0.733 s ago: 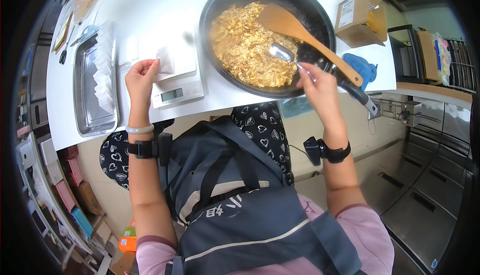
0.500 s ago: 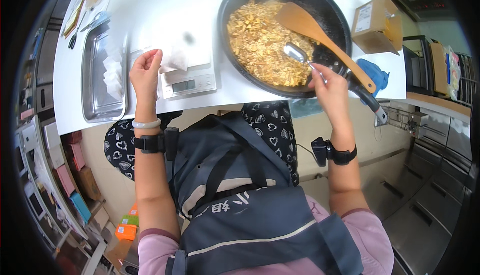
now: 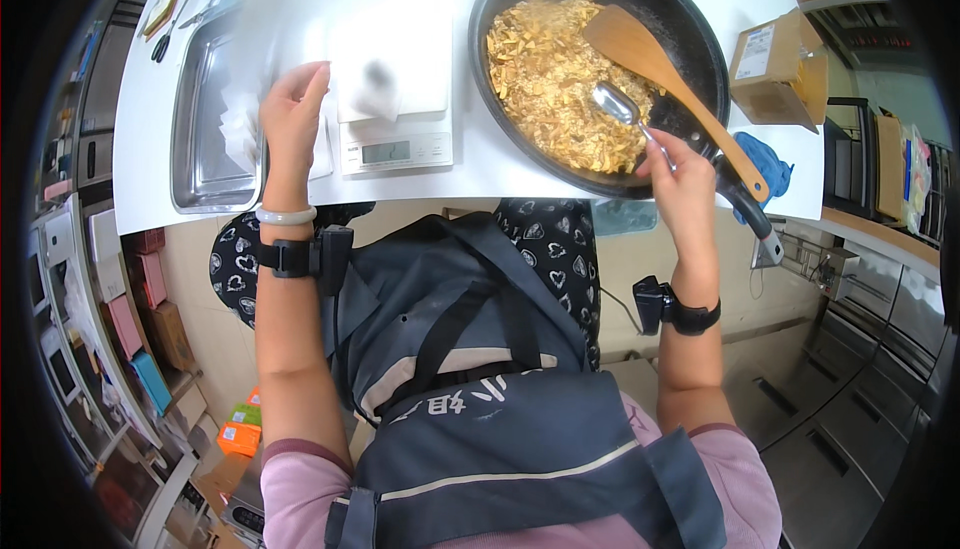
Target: The person prepares small white pouches by hand and fills them with a cooked mixture using a metal spoon from a large pan. The person places the filled pouches into a metal tray on the counter after weighing them on a digital scale.
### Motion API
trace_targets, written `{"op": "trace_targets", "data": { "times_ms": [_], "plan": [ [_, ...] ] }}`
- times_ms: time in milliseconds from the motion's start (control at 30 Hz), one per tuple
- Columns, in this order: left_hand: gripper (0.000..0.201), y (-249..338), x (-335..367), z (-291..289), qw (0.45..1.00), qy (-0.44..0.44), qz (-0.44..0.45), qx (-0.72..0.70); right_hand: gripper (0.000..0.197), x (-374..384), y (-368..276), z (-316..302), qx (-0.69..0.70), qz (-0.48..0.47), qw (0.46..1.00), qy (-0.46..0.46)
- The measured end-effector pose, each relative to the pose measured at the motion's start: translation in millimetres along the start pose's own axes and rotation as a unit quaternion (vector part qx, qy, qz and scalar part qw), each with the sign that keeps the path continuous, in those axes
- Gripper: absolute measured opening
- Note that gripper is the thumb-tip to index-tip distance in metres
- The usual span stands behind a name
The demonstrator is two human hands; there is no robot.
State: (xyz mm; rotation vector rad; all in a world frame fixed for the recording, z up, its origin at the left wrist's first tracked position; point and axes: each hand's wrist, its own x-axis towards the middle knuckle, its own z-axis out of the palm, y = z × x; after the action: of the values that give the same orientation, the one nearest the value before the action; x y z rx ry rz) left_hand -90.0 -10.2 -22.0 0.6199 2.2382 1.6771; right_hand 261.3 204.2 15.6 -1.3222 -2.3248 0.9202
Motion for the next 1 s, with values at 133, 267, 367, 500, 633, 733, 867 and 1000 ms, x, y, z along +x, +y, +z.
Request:
{"op": "trace_targets", "data": {
  "times_ms": [133,267,367,500,633,733,867,1000],
  "plan": [
    [0.024,-6.7,13.0,1.2,0.998,-0.036,0.028,0.041,0.023,2.3,-2.6,-0.9,-0.010,0.026,1.000,-0.008],
    [0.027,-5.1,20.2,4.7,0.992,-0.056,0.052,0.099,0.023,8.7,4.4,4.9,-0.029,0.021,0.999,0.005],
    [0.031,-11.3,24.0,9.1,0.985,-0.077,0.069,0.140,0.023,15.0,-1.0,11.0,-0.065,0.011,0.998,0.023],
    [0.034,-41.7,40.9,23.9,0.976,-0.119,-0.020,0.179,0.026,19.8,2.5,15.5,-0.104,0.043,0.993,-0.020],
    [0.030,-41.5,35.9,31.6,0.977,-0.095,-0.017,0.190,0.028,18.7,-0.4,17.3,-0.136,0.035,0.989,-0.035],
    [0.025,-21.0,27.6,32.6,0.972,-0.110,-0.040,0.202,0.026,19.0,3.5,19.0,-0.146,0.006,0.989,-0.017],
    [0.020,-15.5,12.7,24.3,0.994,-0.105,-0.031,-0.018,0.022,17.4,-3.9,16.0,-0.097,-0.062,0.993,0.033],
    [0.013,2.6,-1.9,23.0,0.978,-0.138,0.007,-0.159,0.019,20.9,-12.6,20.4,-0.082,-0.134,0.986,0.060]
  ]
}}
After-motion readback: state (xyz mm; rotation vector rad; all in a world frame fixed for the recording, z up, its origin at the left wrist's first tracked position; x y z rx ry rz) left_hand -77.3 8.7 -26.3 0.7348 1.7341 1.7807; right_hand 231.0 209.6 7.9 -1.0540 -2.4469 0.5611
